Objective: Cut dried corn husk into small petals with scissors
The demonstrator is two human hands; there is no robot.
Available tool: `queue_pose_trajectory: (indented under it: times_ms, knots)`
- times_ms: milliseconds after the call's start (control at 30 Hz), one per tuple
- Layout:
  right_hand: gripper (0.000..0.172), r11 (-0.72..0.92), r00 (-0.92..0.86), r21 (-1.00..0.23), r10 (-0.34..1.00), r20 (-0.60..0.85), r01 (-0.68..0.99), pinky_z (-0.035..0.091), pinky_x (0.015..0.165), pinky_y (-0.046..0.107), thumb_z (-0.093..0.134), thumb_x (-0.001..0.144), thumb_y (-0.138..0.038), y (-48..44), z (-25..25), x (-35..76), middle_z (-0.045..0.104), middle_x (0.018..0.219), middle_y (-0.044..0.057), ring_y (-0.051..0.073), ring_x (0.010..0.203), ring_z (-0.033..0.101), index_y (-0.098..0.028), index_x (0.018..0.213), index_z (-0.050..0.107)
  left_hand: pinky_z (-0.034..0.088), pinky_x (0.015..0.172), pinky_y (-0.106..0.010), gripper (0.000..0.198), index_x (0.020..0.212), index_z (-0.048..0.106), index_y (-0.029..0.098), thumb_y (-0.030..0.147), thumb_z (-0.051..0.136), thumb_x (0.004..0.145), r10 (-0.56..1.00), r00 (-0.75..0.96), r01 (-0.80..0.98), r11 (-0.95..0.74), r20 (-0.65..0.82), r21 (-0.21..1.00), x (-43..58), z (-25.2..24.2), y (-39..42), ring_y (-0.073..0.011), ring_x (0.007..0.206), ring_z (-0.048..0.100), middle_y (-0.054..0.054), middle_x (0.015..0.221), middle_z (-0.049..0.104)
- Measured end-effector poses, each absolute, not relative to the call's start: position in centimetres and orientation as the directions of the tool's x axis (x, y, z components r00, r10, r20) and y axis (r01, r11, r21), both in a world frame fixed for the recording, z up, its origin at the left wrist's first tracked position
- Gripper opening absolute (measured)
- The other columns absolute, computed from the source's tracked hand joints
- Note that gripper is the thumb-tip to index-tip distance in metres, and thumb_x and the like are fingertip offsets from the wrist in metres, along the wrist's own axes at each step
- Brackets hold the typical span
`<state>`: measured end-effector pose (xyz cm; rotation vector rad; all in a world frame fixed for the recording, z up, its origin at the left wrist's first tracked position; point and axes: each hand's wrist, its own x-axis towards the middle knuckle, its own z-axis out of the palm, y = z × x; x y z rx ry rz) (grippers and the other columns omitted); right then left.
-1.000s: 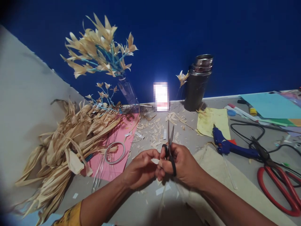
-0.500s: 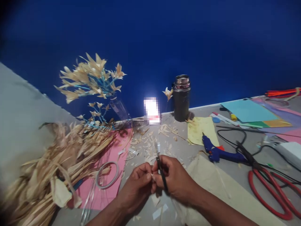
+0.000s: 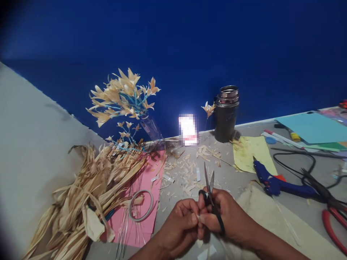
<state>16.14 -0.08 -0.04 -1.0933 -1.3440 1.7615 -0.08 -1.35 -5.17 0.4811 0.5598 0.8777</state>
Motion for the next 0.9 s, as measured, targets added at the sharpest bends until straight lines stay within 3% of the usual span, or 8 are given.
queue_pose_trajectory:
  times_ms: [200,433,567,733,900]
  knots:
    - [0.028,-0.261,-0.416,-0.957,0.890,-0.189,-0.124,0.049,0.052,0.025,0.080,0.066,-0.028,-0.1,-0.9,15.8,0.059,0.062,-0.003,0.015,0.054,0.062,-0.020,0.076,0.055,0.041,0.049,-0.021,0.038,0.070,0.060,0.014,0.034,0.092,0.062,0.835,0.453,-0.530,0.533,-0.311,0.659,-0.4,-4.7,-1.3,-0.0092,0.047,0.055,-0.001,0.059,0.061]
    - [0.025,-0.334,-0.483,-0.917,0.853,-0.196,-0.218,0.039,0.048,0.019,0.080,0.061,-0.020,0.1,-1.3,16.6,0.061,0.062,-0.004,0.010,0.051,0.058,-0.017,0.074,0.059,0.035,0.055,-0.022,0.038,0.069,0.057,0.015,0.034,0.090,0.066,0.769,0.573,-0.482,0.597,-0.285,0.642,-0.7,-3.7,-1.5,-0.0084,0.050,0.051,0.002,0.058,0.058]
    - [0.031,-0.306,-0.352,-0.905,0.915,-0.194,-0.296,0.039,0.053,0.020,0.087,0.057,-0.027,0.4,0.0,17.0,0.057,0.060,-0.005,0.009,0.053,0.051,-0.015,0.072,0.062,0.038,0.060,-0.025,0.033,0.073,0.061,0.016,0.035,0.087,0.070,0.790,0.521,-0.472,0.582,-0.323,0.662,-1.1,-3.0,-0.9,-0.0099,0.055,0.051,0.002,0.062,0.058]
    - [0.036,-0.255,-0.222,-0.915,0.956,-0.190,-0.314,0.034,0.052,0.020,0.091,0.056,-0.030,0.7,0.5,16.7,0.057,0.063,-0.006,0.008,0.056,0.045,-0.016,0.075,0.065,0.035,0.058,-0.023,0.033,0.070,0.064,0.015,0.033,0.090,0.065,0.858,0.377,-0.422,0.494,-0.349,0.760,-1.4,-2.8,-0.1,-0.0090,0.054,0.051,0.001,0.065,0.060]
    - [0.043,-0.145,0.037,-0.816,0.979,-0.199,-0.559,0.024,0.045,0.021,0.088,0.061,-0.049,1.6,4.2,20.0,0.054,0.065,-0.004,0.006,0.051,0.032,-0.019,0.073,0.060,0.037,0.058,-0.023,0.034,0.074,0.067,0.014,0.037,0.090,0.065,0.878,0.267,-0.378,0.474,-0.396,0.795,-1.5,-2.2,0.2,-0.0085,0.053,0.049,0.000,0.062,0.061]
